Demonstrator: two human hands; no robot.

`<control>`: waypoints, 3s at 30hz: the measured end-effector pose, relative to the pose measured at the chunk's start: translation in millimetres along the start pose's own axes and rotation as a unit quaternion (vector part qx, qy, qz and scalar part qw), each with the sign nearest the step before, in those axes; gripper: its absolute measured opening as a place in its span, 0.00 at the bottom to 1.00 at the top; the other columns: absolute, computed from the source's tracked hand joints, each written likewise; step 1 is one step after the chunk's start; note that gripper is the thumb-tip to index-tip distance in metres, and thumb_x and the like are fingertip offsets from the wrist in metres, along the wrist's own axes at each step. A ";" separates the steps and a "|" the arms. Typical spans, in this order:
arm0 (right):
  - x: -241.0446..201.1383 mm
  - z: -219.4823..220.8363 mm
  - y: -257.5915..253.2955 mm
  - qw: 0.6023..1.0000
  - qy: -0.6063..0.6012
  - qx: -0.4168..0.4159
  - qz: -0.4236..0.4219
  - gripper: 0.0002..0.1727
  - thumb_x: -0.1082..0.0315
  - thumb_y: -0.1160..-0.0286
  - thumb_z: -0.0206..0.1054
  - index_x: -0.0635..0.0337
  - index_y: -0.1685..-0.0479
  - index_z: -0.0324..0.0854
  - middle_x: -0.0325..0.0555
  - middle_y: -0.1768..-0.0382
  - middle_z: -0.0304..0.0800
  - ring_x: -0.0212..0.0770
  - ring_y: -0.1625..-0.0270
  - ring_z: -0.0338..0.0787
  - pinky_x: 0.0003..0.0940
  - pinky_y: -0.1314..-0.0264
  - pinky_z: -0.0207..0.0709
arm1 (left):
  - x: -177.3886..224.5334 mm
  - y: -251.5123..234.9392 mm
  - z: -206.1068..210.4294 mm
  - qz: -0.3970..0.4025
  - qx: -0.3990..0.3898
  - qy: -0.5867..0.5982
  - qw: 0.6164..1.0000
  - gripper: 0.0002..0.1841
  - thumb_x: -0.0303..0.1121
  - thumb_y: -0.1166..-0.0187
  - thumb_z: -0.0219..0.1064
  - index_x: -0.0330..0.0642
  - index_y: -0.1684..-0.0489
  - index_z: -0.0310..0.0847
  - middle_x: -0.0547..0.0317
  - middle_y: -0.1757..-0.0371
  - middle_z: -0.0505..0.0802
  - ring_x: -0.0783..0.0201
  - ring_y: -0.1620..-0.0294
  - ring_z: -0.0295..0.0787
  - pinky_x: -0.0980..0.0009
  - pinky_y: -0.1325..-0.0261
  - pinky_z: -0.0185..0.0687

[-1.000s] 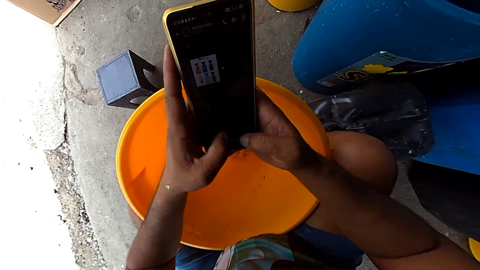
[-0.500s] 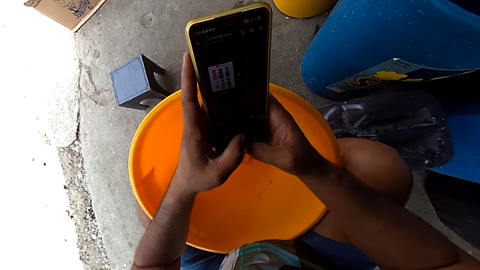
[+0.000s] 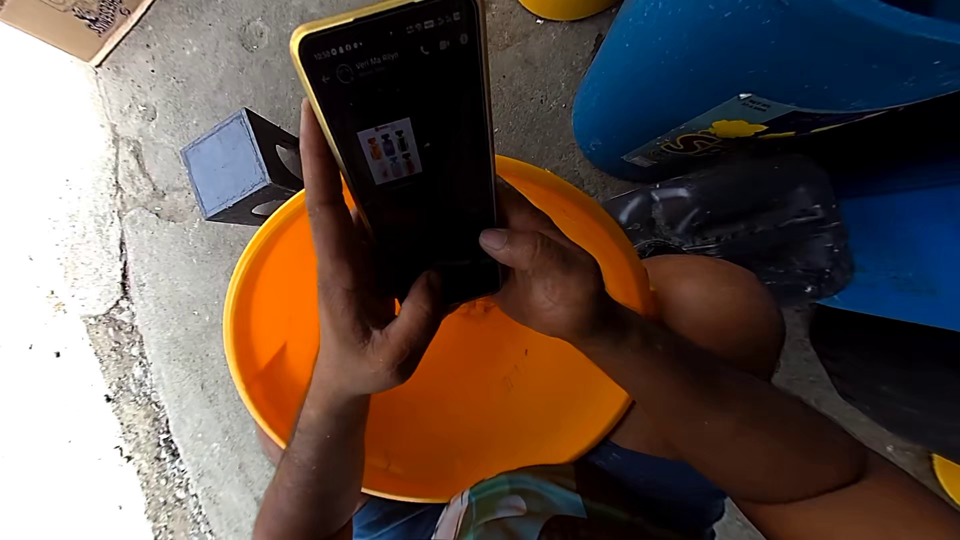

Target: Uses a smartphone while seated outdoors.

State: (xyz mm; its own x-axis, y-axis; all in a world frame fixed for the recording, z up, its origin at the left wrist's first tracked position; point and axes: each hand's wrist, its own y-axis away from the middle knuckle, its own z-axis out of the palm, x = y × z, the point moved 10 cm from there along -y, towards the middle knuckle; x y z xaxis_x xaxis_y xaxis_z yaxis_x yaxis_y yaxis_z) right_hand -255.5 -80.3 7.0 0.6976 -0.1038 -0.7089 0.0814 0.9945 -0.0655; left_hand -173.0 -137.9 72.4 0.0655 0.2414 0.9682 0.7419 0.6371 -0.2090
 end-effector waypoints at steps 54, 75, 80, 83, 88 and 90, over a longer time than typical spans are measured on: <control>-2.8 9.0 1.2 0.995 0.079 -0.033 -0.046 0.39 0.77 0.31 0.61 0.56 0.15 0.53 0.49 0.32 0.77 0.43 0.32 0.85 0.44 0.37 0.88 | -2.6 3.4 -3.8 -0.002 0.023 0.034 0.999 0.49 0.20 0.28 0.53 0.41 0.07 0.18 0.53 0.27 0.79 0.64 0.40 0.87 0.67 0.45 0.91; 0.2 5.2 3.3 0.999 0.045 -0.024 -0.006 0.40 0.79 0.34 0.59 0.53 0.15 0.53 0.51 0.34 0.78 0.47 0.38 0.88 0.46 0.49 0.92 | -0.2 3.2 -0.3 -0.009 -0.028 0.074 0.997 0.58 0.19 0.38 0.54 0.47 0.07 0.09 0.52 0.20 0.72 0.62 0.33 0.84 0.64 0.44 0.92; 3.6 2.4 2.5 1.000 0.014 -0.002 0.024 0.39 0.81 0.37 0.54 0.55 0.17 0.58 0.55 0.36 0.79 0.51 0.40 0.89 0.50 0.56 0.93 | -2.2 2.6 -0.3 -0.008 -0.036 0.075 0.997 0.57 0.20 0.36 0.53 0.45 0.07 0.09 0.52 0.22 0.74 0.62 0.33 0.84 0.63 0.42 0.92; 0.3 7.6 1.6 0.999 -0.001 -0.035 -0.018 0.35 0.80 0.29 0.53 0.53 0.17 0.57 0.53 0.35 0.79 0.50 0.38 0.89 0.53 0.48 0.92 | -0.8 2.1 -1.8 0.002 -0.032 0.060 0.998 0.55 0.20 0.36 0.52 0.44 0.07 0.11 0.51 0.21 0.74 0.61 0.31 0.83 0.61 0.40 0.92; -0.9 5.1 1.0 0.999 0.010 -0.020 -0.030 0.29 0.76 0.21 0.49 0.54 0.18 0.59 0.52 0.36 0.79 0.47 0.38 0.88 0.50 0.46 0.91 | 2.1 2.6 -0.6 0.007 -0.038 0.054 0.998 0.56 0.20 0.35 0.54 0.45 0.07 0.10 0.51 0.20 0.73 0.61 0.29 0.82 0.62 0.37 0.90; -0.2 4.1 0.6 0.999 0.007 -0.015 -0.028 0.29 0.74 0.20 0.48 0.53 0.17 0.60 0.50 0.35 0.79 0.45 0.37 0.88 0.49 0.46 0.91 | 2.7 2.4 -0.6 0.003 -0.034 0.052 0.998 0.56 0.21 0.36 0.55 0.46 0.07 0.11 0.51 0.20 0.73 0.61 0.29 0.82 0.62 0.38 0.90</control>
State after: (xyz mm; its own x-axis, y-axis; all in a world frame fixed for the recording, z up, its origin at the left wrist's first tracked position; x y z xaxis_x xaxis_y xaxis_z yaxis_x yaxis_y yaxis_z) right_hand -252.7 -79.7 10.0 0.6828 -0.1599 -0.7129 0.0991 0.9870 -0.1265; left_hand -170.6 -136.2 74.6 0.1363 0.1649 0.9768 0.7848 0.5838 -0.2080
